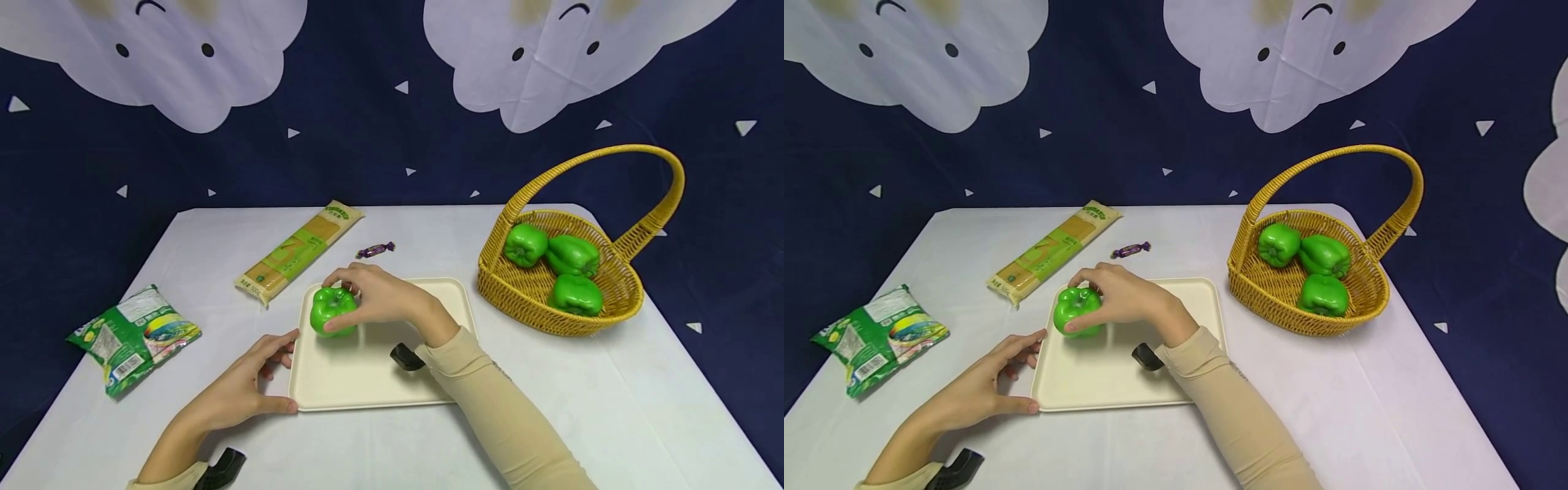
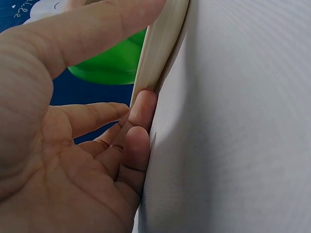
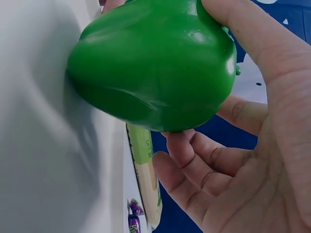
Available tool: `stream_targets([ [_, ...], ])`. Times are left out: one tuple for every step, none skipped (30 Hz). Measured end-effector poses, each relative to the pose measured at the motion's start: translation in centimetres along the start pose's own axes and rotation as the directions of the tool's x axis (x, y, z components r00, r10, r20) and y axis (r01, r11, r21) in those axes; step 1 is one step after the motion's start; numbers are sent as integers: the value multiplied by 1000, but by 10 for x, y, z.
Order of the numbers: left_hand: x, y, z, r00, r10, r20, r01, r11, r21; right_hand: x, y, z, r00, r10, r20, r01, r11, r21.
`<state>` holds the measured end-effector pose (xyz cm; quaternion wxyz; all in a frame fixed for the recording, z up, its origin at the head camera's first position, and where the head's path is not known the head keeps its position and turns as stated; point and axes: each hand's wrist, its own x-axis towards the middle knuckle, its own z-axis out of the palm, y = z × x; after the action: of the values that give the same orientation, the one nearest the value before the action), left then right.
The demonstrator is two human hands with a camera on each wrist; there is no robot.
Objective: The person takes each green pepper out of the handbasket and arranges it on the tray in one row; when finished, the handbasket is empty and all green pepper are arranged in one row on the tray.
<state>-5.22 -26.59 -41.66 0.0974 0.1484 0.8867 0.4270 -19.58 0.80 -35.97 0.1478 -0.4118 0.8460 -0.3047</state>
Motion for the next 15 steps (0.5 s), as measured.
stream_targets([
  [0,0,0,1000,1,0,-1,1000,0,1,0,1,1000,-1,-2,1,1000,0],
  [0,0,0,1000,1,1,-1,1000,1,1,-1,1,1000,-2,-5,2,1000,-3],
  [0,0,0,1000,2,1,-2,1000,1,2,-1,2,1000,-2,-7,2,1000,-6],
  [0,0,0,1000,1,2,-1,1000,2,2,-1,3,1000,-2,-10,2,1000,-10],
  [0,0,0,1000,1,2,-1,1000,3,3,-2,3,1000,0,-13,0,1000,-12],
  [0,0,0,1000,0,3,0,1000,3,3,-3,4,1000,1,-16,-1,1000,-15],
  [0,0,0,1000,-1,4,1,1000,2,4,-4,5,1000,3,-20,-4,1000,-19],
  [1,0,0,1000,-2,5,2,1000,1,4,-4,5,1000,4,-24,-4,1000,-25],
  [1,0,0,1000,-3,6,3,1000,0,4,-5,6,1000,5,-27,-6,1000,-29],
  [1,0,0,1000,-5,7,5,1000,0,5,-6,7,999,6,-31,-7,999,-33],
  [1,0,0,1000,-8,8,8,1000,0,5,-6,8,999,7,-35,-8,999,-35],
  [1,0,0,1000,-10,9,10,1000,-1,6,-7,8,999,8,-38,-10,999,-40],
  [1,0,0,1000,-12,9,12,1000,0,6,-8,9,999,9,-42,-11,999,-47],
  [1,0,0,1000,-13,9,13,1000,0,7,-8,9,999,8,-44,-10,999,-52],
  [0,0,0,1000,-15,9,15,1000,1,8,-9,10,999,7,-46,-10,998,-55],
])
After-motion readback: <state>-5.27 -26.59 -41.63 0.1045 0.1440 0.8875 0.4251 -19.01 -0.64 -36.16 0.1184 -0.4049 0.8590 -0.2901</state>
